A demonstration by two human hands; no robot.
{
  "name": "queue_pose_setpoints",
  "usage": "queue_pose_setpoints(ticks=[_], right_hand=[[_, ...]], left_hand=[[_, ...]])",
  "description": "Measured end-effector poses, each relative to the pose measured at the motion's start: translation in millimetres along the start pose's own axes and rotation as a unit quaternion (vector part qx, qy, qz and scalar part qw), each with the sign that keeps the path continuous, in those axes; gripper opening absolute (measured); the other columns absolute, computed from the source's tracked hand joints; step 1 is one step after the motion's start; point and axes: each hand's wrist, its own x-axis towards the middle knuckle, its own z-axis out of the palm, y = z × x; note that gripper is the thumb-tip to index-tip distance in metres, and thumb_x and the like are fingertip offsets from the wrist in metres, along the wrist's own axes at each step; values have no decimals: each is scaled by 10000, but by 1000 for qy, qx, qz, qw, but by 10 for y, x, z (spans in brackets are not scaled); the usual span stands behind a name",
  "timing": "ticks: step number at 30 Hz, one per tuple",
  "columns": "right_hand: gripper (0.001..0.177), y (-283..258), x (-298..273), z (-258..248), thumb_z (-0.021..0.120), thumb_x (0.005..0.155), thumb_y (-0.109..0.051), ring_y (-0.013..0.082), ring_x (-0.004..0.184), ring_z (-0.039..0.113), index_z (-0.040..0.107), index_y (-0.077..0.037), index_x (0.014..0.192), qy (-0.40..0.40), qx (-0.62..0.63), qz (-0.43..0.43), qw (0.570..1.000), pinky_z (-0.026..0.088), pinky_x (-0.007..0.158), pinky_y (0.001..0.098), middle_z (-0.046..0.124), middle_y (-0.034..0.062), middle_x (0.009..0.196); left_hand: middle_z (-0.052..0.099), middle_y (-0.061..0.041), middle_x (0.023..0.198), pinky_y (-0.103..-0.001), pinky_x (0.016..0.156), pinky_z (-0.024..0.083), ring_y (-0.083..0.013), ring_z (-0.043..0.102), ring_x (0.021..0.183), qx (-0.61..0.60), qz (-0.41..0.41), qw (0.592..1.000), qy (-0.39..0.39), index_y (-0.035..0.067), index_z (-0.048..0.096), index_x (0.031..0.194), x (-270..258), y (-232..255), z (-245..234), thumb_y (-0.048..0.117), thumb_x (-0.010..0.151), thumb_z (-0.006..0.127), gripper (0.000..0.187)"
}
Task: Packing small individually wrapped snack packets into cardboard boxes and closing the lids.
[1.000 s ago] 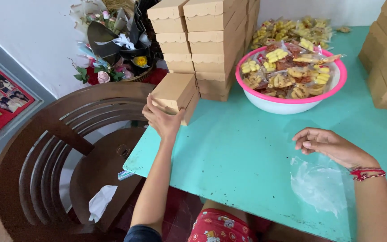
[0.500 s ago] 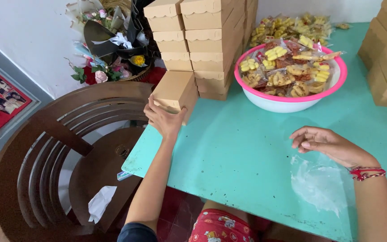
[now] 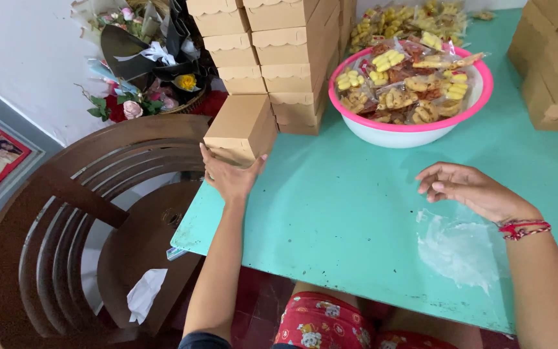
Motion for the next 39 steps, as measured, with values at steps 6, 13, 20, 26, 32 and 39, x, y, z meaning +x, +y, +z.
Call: queue_pose_setpoints(ticks=[6,13,20,26,32,39], right_hand=[[371,-30,24,28,623,935,-154,311,1000,697,704,13,1257,31,-6,33,999,573,930,448,735,211,1099],[375,-58,17,48,611,948,-143,318,954,694,697,19,1275,23,-9,38,999,562,898,444,739,205,1099],[372,-31,24,41,618,944,-150,309,943,690,701,11,1270,17,-12,37,999,556,881,437,746,199,1102],[368,-43,18,42,617,951,-145,298,927,673,704,7,1274,18,-13,37,999,541,879,423,737,186,1088],[357,-84,-8,84,625,950,-148,283,936,680,705,-5,1267,20,-19,33,999,554,890,416,737,171,1088],[149,-78,27,48,650,1014,-108,222,788,675,691,-31,1134,227,-52,-102,967,577,788,349,719,133,976]], left_hand=[[435,-155,1507,-558,1186,226,-330,386,1446,20,11,1000,5,40,194,1559,39,-119,69,587,603,944,1333],[426,-148,1481,-576,1180,247,-358,396,1421,-3,11,1000,-3,40,181,1567,58,-150,86,525,629,937,1299],[406,-145,1480,-596,1143,283,-375,383,1414,-18,3,1000,-4,53,169,1567,79,-189,122,467,636,955,1287],[364,-173,1516,-622,1128,306,-413,384,1410,-56,7,998,-16,58,116,1583,108,-230,176,468,661,942,1303],[155,-188,1638,-617,1185,240,-418,217,1518,-92,60,994,-15,54,-39,1602,122,-370,260,560,695,896,1397],[-22,-164,1760,-576,1352,174,-394,90,1658,-36,290,924,247,72,-120,1662,107,-378,287,902,733,690,1486]])
